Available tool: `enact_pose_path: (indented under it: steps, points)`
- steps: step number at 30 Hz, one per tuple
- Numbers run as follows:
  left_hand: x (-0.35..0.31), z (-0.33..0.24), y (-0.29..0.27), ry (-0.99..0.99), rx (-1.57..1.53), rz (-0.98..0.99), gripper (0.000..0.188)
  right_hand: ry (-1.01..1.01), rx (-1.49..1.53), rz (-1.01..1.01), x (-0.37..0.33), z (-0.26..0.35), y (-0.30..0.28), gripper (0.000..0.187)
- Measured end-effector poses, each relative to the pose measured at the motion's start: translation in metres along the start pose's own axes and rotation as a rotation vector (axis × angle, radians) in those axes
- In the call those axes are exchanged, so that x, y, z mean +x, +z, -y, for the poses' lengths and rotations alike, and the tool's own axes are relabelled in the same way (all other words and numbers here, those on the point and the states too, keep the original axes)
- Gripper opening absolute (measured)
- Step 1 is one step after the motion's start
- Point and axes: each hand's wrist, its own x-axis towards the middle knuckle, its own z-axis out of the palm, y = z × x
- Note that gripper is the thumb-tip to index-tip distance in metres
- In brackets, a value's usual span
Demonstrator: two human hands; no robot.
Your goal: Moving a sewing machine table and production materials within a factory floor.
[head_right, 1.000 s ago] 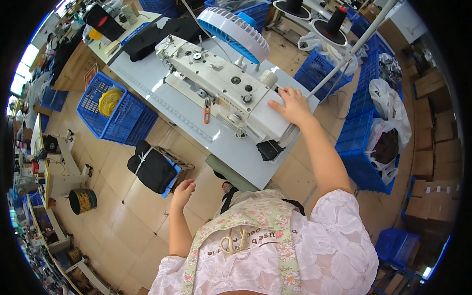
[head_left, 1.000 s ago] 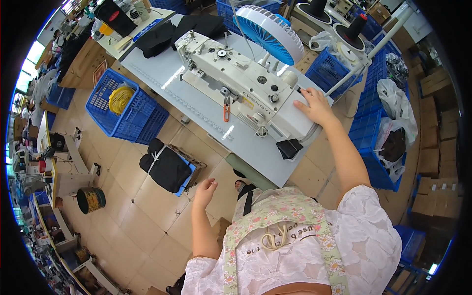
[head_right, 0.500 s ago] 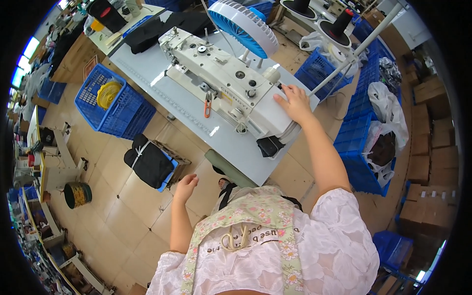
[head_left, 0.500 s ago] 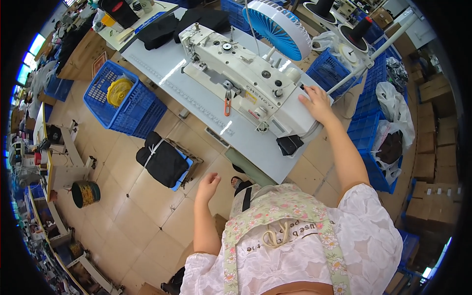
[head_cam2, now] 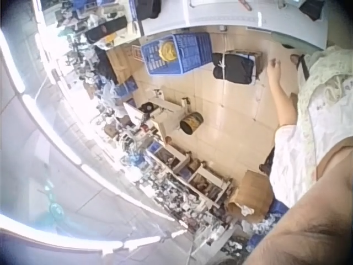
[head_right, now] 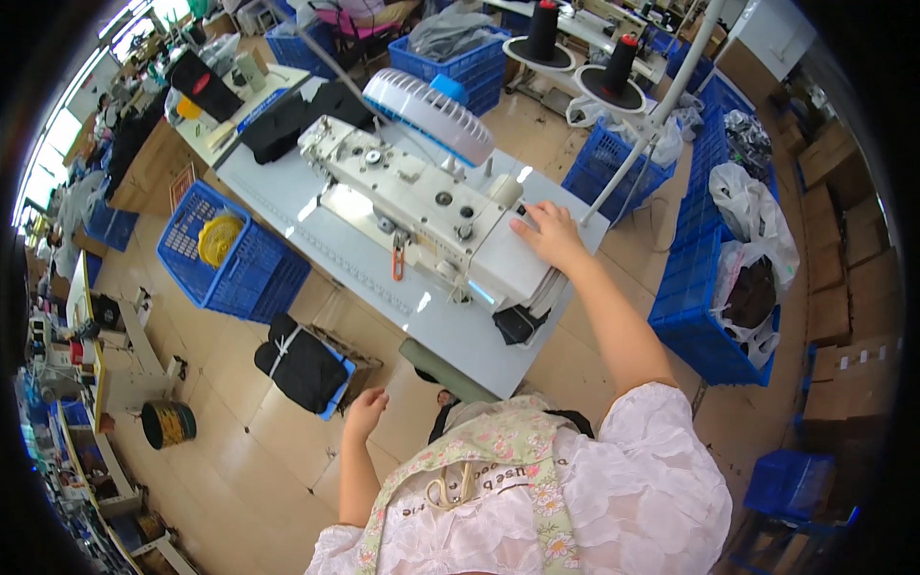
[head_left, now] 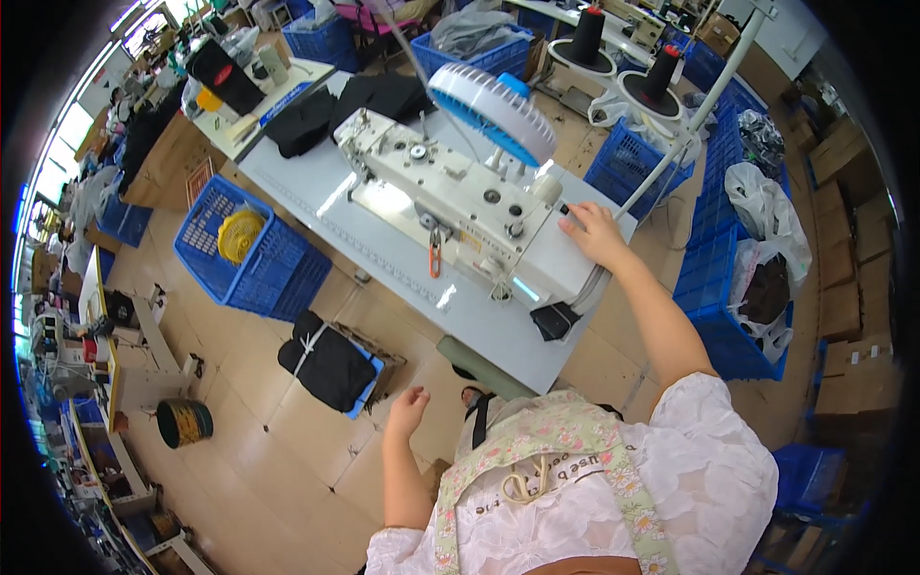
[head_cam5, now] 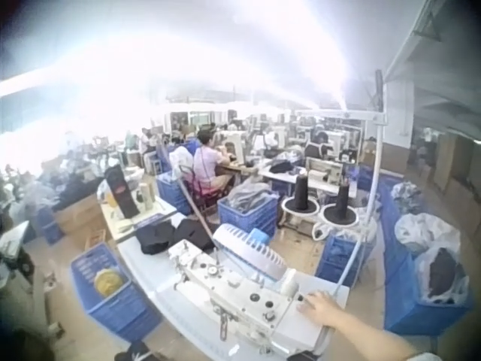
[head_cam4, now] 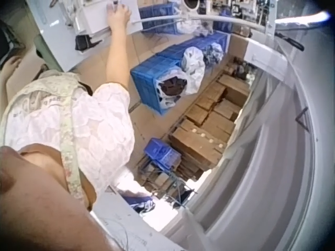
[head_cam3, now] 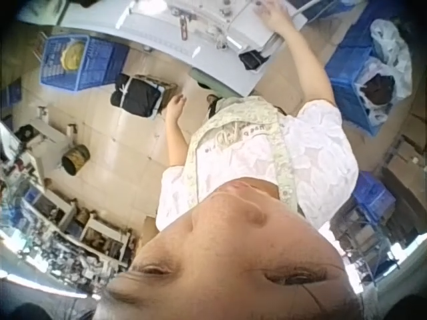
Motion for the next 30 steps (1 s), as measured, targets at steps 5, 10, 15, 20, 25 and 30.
enact_pose_path:
  steps: [5, 10, 15, 20, 25, 30]
  points:
    - [-0.016, -0.045, 0.0, -0.051, 0.085, -0.05, 0.041, 0.016, 0.795, -0.221, 0.065, 0.006, -0.026, 0.033]
    - [-0.037, -0.072, 0.003, -0.091, 0.098, -0.163, 0.042, 0.308, 1.198, -0.672, 0.111, 0.024, -0.064, 0.015]
    - [-0.056, -0.063, 0.028, -0.19, 0.037, -0.205, 0.042, 0.182, 1.757, -1.146, 0.081, 0.041, -0.105, 0.011]
    - [-0.061, -0.066, 0.041, -0.233, 0.014, -0.174, 0.04, -0.282, 0.886, -0.589, 0.098, 0.107, -0.128, 0.019]
    - [-0.061, -0.07, 0.046, -0.209, -0.037, -0.249, 0.043, -0.044, 1.02, -0.259, 0.118, 0.113, -0.115, 0.032]
    - [-0.064, -0.063, 0.046, -0.216, -0.032, -0.25, 0.043, 0.028, 0.991, -0.161, 0.121, 0.118, -0.125, 0.035]
